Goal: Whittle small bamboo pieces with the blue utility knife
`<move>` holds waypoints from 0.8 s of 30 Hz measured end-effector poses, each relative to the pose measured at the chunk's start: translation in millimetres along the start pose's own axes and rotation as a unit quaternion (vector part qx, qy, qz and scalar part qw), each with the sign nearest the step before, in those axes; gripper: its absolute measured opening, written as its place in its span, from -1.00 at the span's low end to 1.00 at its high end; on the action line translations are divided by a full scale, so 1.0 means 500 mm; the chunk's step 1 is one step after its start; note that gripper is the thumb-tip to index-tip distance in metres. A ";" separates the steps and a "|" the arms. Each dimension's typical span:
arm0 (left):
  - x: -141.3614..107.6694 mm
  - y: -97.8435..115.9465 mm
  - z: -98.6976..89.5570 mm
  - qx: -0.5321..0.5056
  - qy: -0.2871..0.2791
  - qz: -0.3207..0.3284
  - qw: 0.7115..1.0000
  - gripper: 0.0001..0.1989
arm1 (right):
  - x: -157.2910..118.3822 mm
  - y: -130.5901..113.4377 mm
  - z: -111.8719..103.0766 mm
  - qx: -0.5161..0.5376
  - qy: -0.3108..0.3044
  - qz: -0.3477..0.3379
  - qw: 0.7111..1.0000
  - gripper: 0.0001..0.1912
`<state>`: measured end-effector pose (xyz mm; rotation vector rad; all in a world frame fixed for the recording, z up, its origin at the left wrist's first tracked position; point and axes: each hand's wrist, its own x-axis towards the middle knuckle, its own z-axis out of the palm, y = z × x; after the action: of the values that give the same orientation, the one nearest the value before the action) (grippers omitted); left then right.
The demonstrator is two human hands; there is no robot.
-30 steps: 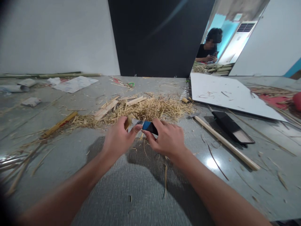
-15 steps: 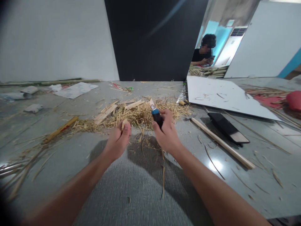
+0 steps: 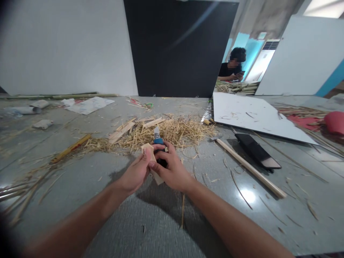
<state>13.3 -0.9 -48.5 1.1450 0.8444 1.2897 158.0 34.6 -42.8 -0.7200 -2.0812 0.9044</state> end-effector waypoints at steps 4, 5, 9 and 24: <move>0.004 -0.012 -0.008 0.071 0.020 0.032 0.997 -0.55 | 0.001 0.003 0.004 0.066 0.047 0.059 0.995 -0.68; 0.005 -0.014 -0.010 0.091 0.034 0.050 0.994 -0.58 | 0.000 0.002 0.005 0.095 0.056 0.081 0.991 -0.67; 0.008 -0.012 -0.011 0.138 0.089 0.102 0.981 -0.66 | -0.004 -0.003 0.008 0.176 0.074 0.144 0.971 -0.63; 0.023 0.049 -0.027 0.141 0.145 0.075 0.977 -0.68 | 0.009 0.000 -0.041 0.212 0.018 0.136 0.968 -0.56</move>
<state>-4.9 10.5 -27.3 1.2789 1.2044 1.5195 171.9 45.3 -31.2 -0.7881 -1.6957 1.4231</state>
